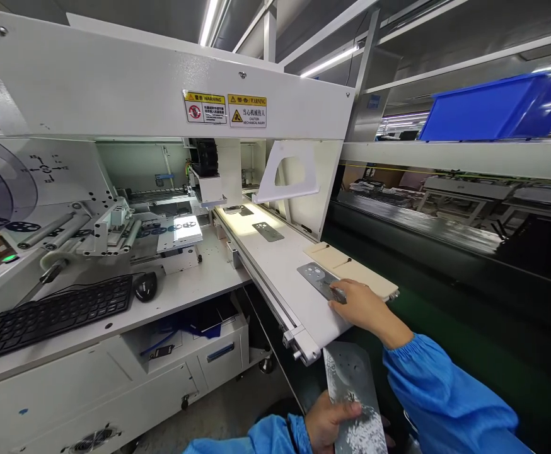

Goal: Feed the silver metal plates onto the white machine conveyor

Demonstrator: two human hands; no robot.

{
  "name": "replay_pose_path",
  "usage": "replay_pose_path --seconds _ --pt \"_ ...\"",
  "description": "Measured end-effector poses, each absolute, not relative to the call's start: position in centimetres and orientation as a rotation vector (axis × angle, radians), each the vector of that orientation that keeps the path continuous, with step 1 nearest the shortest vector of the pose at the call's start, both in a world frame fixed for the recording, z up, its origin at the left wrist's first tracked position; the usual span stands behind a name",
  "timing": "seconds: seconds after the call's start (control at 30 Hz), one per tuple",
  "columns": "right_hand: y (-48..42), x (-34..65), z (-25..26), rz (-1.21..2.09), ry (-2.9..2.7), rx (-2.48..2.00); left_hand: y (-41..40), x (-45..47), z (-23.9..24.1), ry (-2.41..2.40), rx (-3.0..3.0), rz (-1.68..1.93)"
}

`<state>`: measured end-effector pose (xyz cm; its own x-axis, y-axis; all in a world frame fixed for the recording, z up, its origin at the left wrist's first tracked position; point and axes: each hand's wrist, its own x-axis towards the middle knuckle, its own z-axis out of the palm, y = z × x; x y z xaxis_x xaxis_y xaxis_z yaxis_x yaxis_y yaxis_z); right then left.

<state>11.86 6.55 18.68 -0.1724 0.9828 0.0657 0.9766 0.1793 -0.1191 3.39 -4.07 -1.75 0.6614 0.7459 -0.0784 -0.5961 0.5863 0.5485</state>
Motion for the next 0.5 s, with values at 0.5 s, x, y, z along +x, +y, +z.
replay_pose_path --seconds 0.5 --pt "3.6 9.3 15.4 0.013 -2.330 -1.846 -4.6 3.6 -0.1 0.316 0.479 0.897"
